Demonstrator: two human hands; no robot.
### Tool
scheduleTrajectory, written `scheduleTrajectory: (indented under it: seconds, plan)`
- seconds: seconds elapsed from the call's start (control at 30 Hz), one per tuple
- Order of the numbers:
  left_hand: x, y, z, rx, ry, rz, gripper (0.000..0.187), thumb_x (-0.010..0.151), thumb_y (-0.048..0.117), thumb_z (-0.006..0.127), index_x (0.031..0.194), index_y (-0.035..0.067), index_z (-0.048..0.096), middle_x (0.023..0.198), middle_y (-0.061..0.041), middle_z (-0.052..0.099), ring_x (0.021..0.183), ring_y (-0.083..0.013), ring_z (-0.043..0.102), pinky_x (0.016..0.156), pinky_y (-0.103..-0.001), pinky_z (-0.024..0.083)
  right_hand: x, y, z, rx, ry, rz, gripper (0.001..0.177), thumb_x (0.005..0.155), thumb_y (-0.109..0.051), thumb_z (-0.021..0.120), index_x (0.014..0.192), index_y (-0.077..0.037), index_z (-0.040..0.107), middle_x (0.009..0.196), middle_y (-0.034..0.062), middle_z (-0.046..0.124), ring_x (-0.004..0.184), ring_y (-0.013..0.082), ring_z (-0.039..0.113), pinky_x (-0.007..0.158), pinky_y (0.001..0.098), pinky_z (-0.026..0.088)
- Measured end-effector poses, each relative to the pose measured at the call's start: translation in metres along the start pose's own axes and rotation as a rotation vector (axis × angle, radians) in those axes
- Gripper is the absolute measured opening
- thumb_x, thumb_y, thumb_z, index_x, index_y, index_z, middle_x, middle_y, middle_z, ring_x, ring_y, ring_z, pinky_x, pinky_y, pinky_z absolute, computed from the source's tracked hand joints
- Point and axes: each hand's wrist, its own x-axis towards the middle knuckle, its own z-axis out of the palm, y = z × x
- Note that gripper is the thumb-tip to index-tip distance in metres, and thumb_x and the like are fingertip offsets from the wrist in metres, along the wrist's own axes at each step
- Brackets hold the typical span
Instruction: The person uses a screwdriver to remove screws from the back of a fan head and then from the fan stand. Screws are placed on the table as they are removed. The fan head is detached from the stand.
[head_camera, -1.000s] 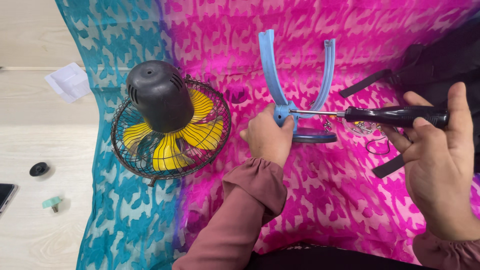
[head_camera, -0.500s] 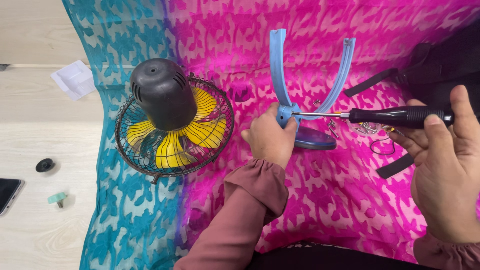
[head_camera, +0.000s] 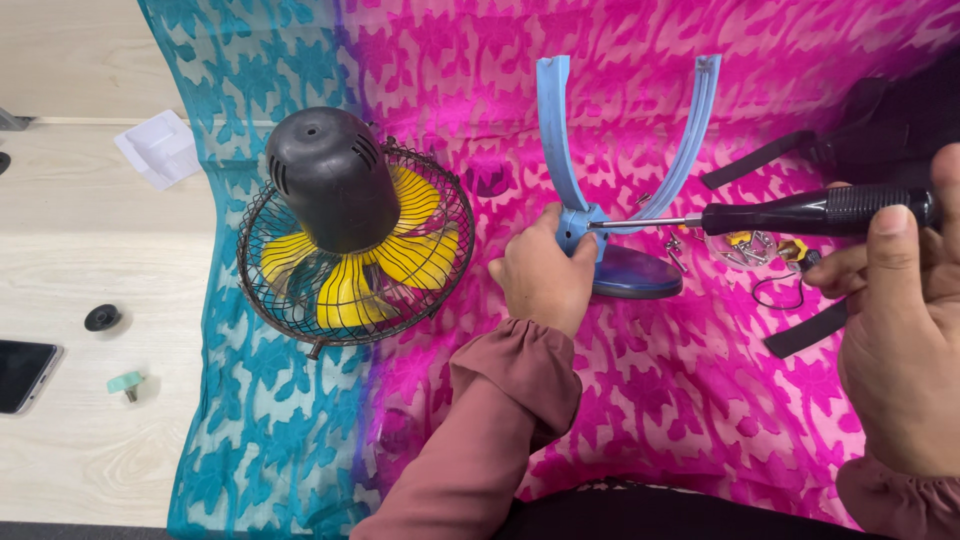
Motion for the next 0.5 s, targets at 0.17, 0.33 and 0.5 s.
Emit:
scheduleTrajectory:
  seconds: [0.17,0.33,0.5]
  plan:
    - [0.0,0.001,0.003,0.043,0.023,0.033,0.047,0.08,0.031,0.078,0.123,0.016,0.069,0.089,-0.008,0.076,0.094,-0.029,0.071,0.09,-0.048,0.04,0.0,0.012,-0.006,-0.105,0.083,0.02,0.048,0.128,-0.023,0.053,0.167,0.0,0.037,0.087,0.0032,0.057,0.079,0.0096,0.061,0.083,0.0277,0.056]
    - [-0.001,0.0,0.001,0.042,0.024,0.027,0.041,0.081,0.031,0.077,0.12,0.019,0.07,0.089,-0.008,0.076,0.093,-0.0301,0.071,0.089,-0.048,0.041,0.005,0.019,-0.005,0.291,0.017,-0.013,0.049,0.119,-0.015,0.047,0.165,-0.003,0.036,0.121,0.002,0.061,0.107,0.008,0.061,0.103,0.0266,0.055]
    - [-0.003,0.0,-0.004,0.026,-0.001,0.009,0.036,0.082,0.031,0.076,0.117,0.021,0.072,0.089,-0.007,0.077,0.091,-0.0294,0.072,0.09,-0.047,0.041,-0.001,0.025,-0.005,0.307,-0.012,-0.053,0.041,0.123,-0.01,0.048,0.162,-0.004,0.036,0.145,0.0055,0.057,0.123,0.0119,0.06,0.122,0.0365,0.055]
